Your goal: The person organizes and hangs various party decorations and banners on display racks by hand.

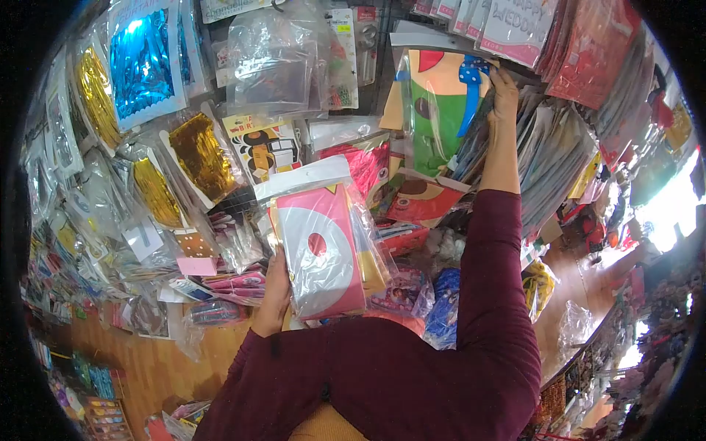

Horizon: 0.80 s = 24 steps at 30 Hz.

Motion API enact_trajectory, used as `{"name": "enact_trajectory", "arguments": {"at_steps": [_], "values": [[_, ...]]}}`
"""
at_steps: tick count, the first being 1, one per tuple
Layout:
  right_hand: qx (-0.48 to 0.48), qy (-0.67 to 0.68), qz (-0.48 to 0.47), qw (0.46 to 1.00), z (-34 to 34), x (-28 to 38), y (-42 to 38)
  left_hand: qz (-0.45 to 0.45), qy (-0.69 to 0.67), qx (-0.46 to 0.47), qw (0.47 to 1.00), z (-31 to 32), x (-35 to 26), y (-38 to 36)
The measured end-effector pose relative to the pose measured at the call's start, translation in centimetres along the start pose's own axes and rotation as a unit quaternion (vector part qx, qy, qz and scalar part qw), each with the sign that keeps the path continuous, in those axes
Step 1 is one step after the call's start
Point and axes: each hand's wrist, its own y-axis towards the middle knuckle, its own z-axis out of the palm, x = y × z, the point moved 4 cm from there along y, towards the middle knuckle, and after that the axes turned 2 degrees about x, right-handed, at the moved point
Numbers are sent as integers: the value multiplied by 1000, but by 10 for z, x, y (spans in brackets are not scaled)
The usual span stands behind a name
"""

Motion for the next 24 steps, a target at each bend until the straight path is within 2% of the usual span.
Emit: {"name": "enact_trajectory", "arguments": {"at_steps": [5,7,10,14,16,20,22,24], "values": [[10,-9,-8,1000,16,15,-4,8,-2,5,1000,6,0,2],[-27,-49,8,998,15,12,0,2,7,7,1000,4,3,3],[-16,-82,23,996,14,13,0,23,-10,8,1000,12,1,2],[-9,-63,34,997,2,4,9,18,6,16,1000,5,7,6],[-37,-51,57,996,3,8,9,9,-17,16,1000,5,10,8],[-54,-36,45,997,19,25,5,0,-9,14,1000,11,10,11],[-57,-97,23,993,20,27,12,6,-4,29,1000,12,11,13],[-60,-94,27,993,23,32,8,0,6,28,1000,8,15,16]]}}
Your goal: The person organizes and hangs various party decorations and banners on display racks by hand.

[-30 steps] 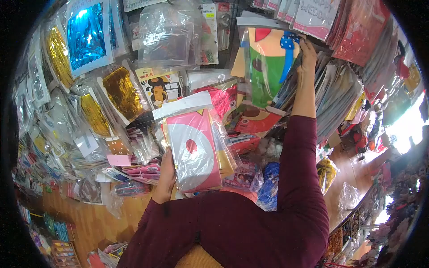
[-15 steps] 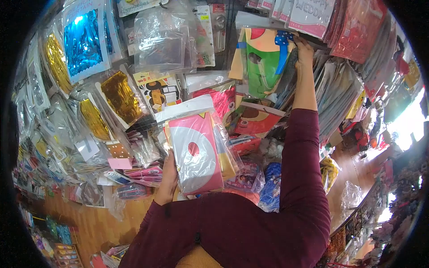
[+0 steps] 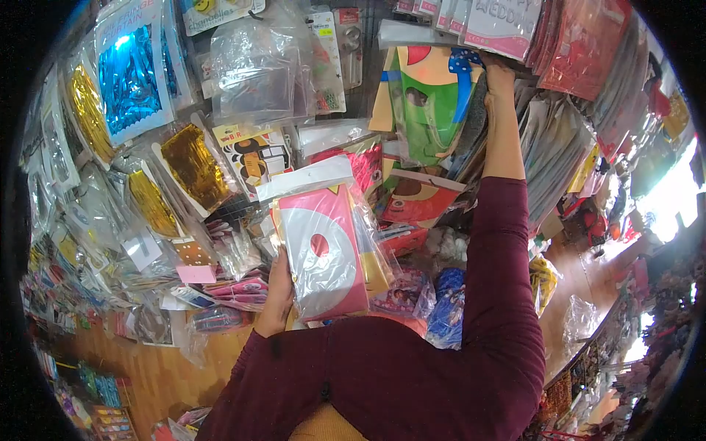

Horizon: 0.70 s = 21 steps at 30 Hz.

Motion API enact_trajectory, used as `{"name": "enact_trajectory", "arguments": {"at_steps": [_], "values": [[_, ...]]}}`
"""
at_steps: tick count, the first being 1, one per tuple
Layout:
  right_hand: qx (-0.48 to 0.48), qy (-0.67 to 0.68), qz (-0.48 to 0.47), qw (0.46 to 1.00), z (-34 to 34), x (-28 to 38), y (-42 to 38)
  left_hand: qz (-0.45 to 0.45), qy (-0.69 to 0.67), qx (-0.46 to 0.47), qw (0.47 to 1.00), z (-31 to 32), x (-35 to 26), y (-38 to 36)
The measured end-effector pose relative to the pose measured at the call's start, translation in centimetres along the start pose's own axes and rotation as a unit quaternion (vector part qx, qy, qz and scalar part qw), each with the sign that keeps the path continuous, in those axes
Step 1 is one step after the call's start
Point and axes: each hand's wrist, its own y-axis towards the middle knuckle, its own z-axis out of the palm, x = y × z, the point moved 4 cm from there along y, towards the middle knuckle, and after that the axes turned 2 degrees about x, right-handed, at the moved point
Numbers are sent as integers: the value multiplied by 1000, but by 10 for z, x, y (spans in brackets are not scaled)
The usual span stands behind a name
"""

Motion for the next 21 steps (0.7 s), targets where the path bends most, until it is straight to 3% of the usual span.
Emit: {"name": "enact_trajectory", "arguments": {"at_steps": [8,11,13,15,17,19,21], "values": [[6,-33,-30,999,-6,-11,19,11,11,-5,1000,7,-8,-4],[-16,-128,-91,988,-1,-10,6,25,27,24,999,11,-10,-3],[-15,-455,-122,882,1,-9,-11,13,-5,10,1000,14,-10,-3],[22,-513,-106,851,-2,-12,-31,16,4,-2,1000,11,-7,-2],[-105,-576,-201,786,-10,-7,-60,20,13,-19,1000,4,-1,0],[-75,-534,-241,807,-8,8,-100,34,28,-31,999,-5,6,4],[86,-363,-114,921,-2,-2,-143,29,38,-31,998,0,0,3]]}}
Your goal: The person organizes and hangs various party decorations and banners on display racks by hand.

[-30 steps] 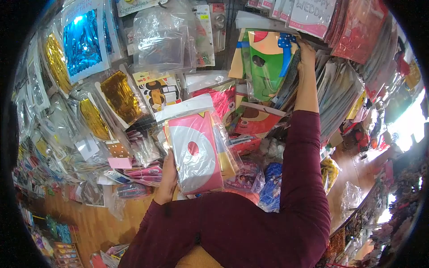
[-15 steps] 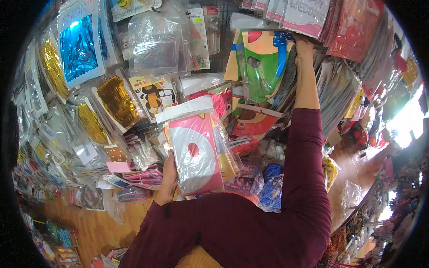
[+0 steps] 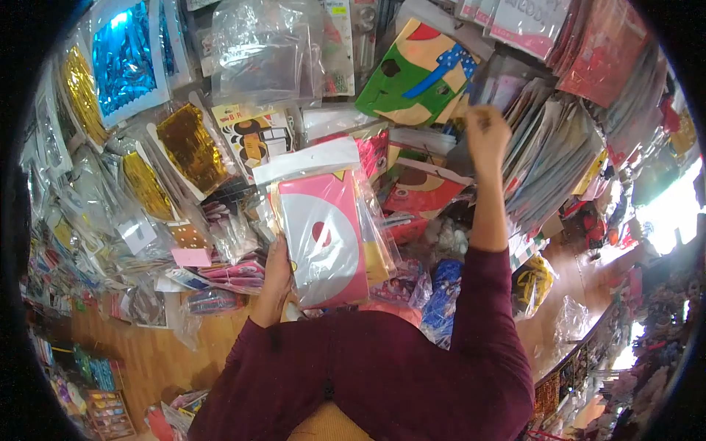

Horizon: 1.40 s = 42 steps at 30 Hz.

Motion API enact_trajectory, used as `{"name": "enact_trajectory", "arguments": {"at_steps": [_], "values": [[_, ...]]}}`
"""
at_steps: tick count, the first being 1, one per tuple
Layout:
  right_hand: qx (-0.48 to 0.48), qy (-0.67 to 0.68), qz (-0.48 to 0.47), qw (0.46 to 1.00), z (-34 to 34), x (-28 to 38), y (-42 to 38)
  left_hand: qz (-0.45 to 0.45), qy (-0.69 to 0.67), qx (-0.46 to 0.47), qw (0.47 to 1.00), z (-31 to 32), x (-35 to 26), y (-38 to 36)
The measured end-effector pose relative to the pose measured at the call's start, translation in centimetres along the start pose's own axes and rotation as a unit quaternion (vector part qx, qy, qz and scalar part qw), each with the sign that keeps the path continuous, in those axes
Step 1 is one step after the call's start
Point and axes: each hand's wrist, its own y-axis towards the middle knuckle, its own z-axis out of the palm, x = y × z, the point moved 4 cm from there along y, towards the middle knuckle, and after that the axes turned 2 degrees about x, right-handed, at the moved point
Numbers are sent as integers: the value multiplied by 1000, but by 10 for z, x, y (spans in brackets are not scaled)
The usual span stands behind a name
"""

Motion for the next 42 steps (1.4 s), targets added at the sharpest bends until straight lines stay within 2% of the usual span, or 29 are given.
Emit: {"name": "enact_trajectory", "arguments": {"at_steps": [2,4,6,7,9,10,12,14,16,18,20,23,24,26,30,32,33,35,38,42], "values": [[164,23,28,986,24,24,-50,-13,16,4,1000,4,1,2],[324,126,110,931,49,44,-100,4,23,9,1000,10,6,9],[368,125,134,912,68,34,-137,-15,70,33,997,22,-1,6],[366,126,143,911,73,29,-148,11,102,68,992,26,1,7],[273,129,128,945,72,21,-162,28,130,119,984,30,8,4],[269,129,136,944,71,15,-170,22,135,123,983,31,11,2],[247,234,222,914,70,2,-185,0,140,133,981,33,14,-4],[252,230,239,909,62,-3,-195,2,141,144,979,24,28,-2],[263,227,253,903,58,0,-202,-32,81,141,986,26,32,-6],[186,247,282,908,51,3,-205,-23,61,117,991,37,30,-10],[178,255,265,912,52,3,-208,-10,40,92,995,40,18,-14],[163,204,232,937,51,6,-206,-46,71,96,992,37,11,-17],[163,205,232,937,50,13,-203,-38,75,114,990,35,12,-17],[144,98,181,968,43,33,-191,-22,82,152,985,31,14,-17],[145,59,144,977,56,28,-197,-28,151,152,976,24,19,-21],[149,190,204,949,65,15,-203,12,151,166,975,24,21,-20],[150,192,201,949,65,16,-201,15,150,164,975,25,19,-21],[174,282,256,908,66,18,-204,-28,140,124,982,23,18,-23],[161,296,248,908,63,21,-199,6,75,135,988,20,30,-15],[156,315,256,900,59,13,-193,9,7,135,991,31,14,-16]]}}
